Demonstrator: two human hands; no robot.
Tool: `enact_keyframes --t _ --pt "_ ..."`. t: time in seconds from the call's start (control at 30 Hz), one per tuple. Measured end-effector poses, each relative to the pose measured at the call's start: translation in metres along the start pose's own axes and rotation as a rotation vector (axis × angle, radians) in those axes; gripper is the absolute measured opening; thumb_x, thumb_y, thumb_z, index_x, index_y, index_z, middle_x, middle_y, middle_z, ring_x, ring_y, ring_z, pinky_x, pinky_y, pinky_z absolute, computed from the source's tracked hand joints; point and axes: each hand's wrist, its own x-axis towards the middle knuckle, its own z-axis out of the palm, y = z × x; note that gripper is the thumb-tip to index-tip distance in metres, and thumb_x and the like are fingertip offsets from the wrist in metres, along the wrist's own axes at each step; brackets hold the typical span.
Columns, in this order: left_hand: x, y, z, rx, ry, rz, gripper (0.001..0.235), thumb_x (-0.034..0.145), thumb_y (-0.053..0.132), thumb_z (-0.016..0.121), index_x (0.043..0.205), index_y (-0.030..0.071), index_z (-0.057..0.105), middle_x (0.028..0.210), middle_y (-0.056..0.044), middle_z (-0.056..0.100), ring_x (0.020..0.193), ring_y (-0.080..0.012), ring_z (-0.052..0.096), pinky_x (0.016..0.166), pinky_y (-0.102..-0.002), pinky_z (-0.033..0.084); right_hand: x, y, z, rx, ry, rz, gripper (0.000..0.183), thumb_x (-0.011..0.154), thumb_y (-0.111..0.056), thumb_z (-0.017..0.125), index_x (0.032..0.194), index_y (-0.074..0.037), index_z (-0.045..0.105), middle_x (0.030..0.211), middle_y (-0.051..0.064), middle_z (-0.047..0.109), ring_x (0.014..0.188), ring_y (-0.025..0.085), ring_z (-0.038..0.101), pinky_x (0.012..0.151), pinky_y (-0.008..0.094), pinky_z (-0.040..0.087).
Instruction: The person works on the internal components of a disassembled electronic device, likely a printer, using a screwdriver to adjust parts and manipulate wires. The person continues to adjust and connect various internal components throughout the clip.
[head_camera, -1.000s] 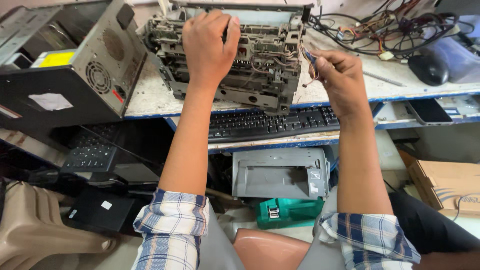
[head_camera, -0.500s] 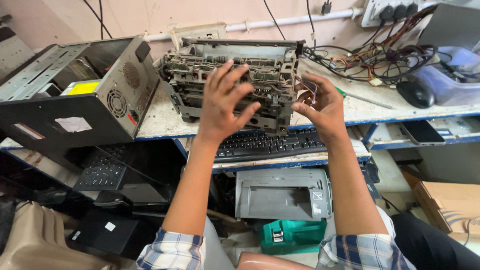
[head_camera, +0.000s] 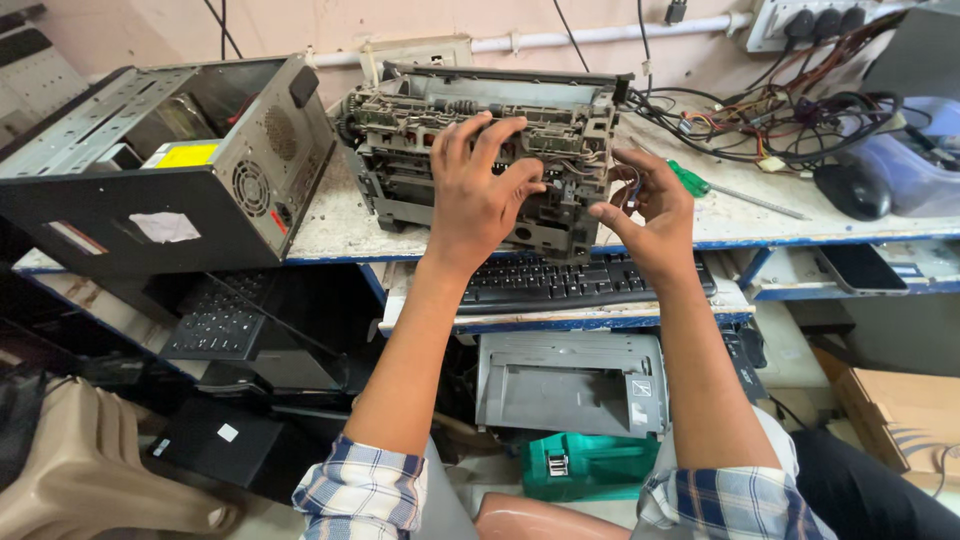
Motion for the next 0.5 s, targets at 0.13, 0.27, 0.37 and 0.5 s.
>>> enact_keyframes --t 0.13,0.27,0.37,0.5 --pt "0.002 0.006 0.0 0.028 -0.003 -0.009 0.013 0.097 0.028 0.076 0.103 0.016 0.072 0.14 -0.005 0.056 0.137 -0.0339 0.045 0.12 -0.058 0.031 -0.001 0.001 -0.001 -0.025 0.004 -0.009 0.065 0.083 0.001 0.086 0.141 -0.002 0.058 0.128 0.007 0.063 0.116 0.014 0.061 0.091 0.028 0.054" --pt "0.002 0.01 0.002 0.05 0.017 -0.015 0.014 0.097 0.028 0.076 0.103 0.016 0.071 0.14 -0.006 0.055 0.137 -0.035 0.045 0.12 -0.058 0.029 -0.002 0.003 0.0 0.028 0.007 -0.006 0.064 0.085 0.0 0.086 0.142 -0.002 0.057 0.13 0.007 0.064 0.12 0.014 0.062 0.095 0.028 0.055" --pt "0.0 0.011 0.005 0.069 0.021 -0.027 0.013 0.097 0.028 0.075 0.102 0.016 0.07 0.14 -0.005 0.055 0.138 -0.0349 0.045 0.119 -0.059 0.028 -0.004 0.005 0.001 0.027 0.018 0.01 0.064 0.085 0.0 0.086 0.142 -0.002 0.057 0.129 0.007 0.064 0.119 0.014 0.062 0.094 0.029 0.056" --pt "0.0 0.01 0.006 0.061 0.018 -0.014 0.015 0.098 0.027 0.075 0.101 0.014 0.07 0.14 -0.006 0.055 0.138 -0.0357 0.043 0.118 -0.058 0.029 -0.005 0.005 0.002 0.057 0.021 -0.002 0.063 0.087 0.0 0.086 0.142 -0.002 0.057 0.131 0.008 0.063 0.122 0.014 0.061 0.097 0.029 0.057"
